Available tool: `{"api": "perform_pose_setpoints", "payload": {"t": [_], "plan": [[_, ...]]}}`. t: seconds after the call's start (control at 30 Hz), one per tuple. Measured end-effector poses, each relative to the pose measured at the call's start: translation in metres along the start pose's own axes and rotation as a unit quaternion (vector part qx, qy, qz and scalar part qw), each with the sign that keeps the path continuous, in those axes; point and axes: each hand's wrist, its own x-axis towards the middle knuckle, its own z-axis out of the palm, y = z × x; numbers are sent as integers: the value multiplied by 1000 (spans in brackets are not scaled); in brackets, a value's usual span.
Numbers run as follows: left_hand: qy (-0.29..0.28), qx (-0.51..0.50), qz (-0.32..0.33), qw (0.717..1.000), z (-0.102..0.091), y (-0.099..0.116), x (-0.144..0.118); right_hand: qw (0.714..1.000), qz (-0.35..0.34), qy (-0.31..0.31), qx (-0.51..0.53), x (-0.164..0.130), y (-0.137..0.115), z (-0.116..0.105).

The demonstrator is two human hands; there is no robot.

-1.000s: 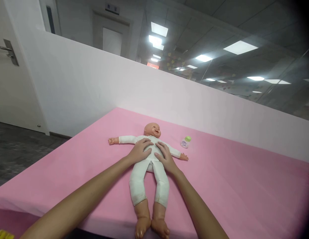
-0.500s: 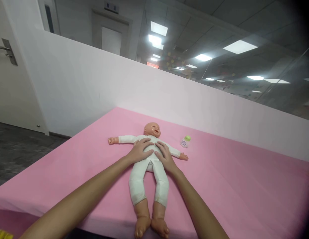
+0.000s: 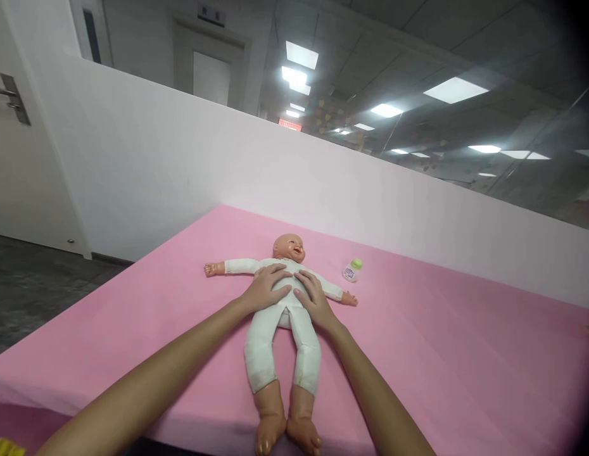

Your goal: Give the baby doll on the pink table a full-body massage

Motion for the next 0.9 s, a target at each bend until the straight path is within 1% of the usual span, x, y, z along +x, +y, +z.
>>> {"api": "perform_pose_setpoints", "payload": {"t": [0.27, 0.47, 0.67, 0.9], "plan": [[-9, -1, 5, 1000, 0, -1, 1, 1000, -5, -18, 3, -2, 0, -2], [-21, -8, 17, 1000, 0, -5, 0, 1000, -19, -1, 5, 1, 0, -4], [-38, -17, 27, 999, -3, 0, -1, 999, -34, 15, -11, 4, -5, -11], [-37, -21, 21, 999, -4, 3, 0, 999, -46, 11, -15, 1, -7, -12]]}}
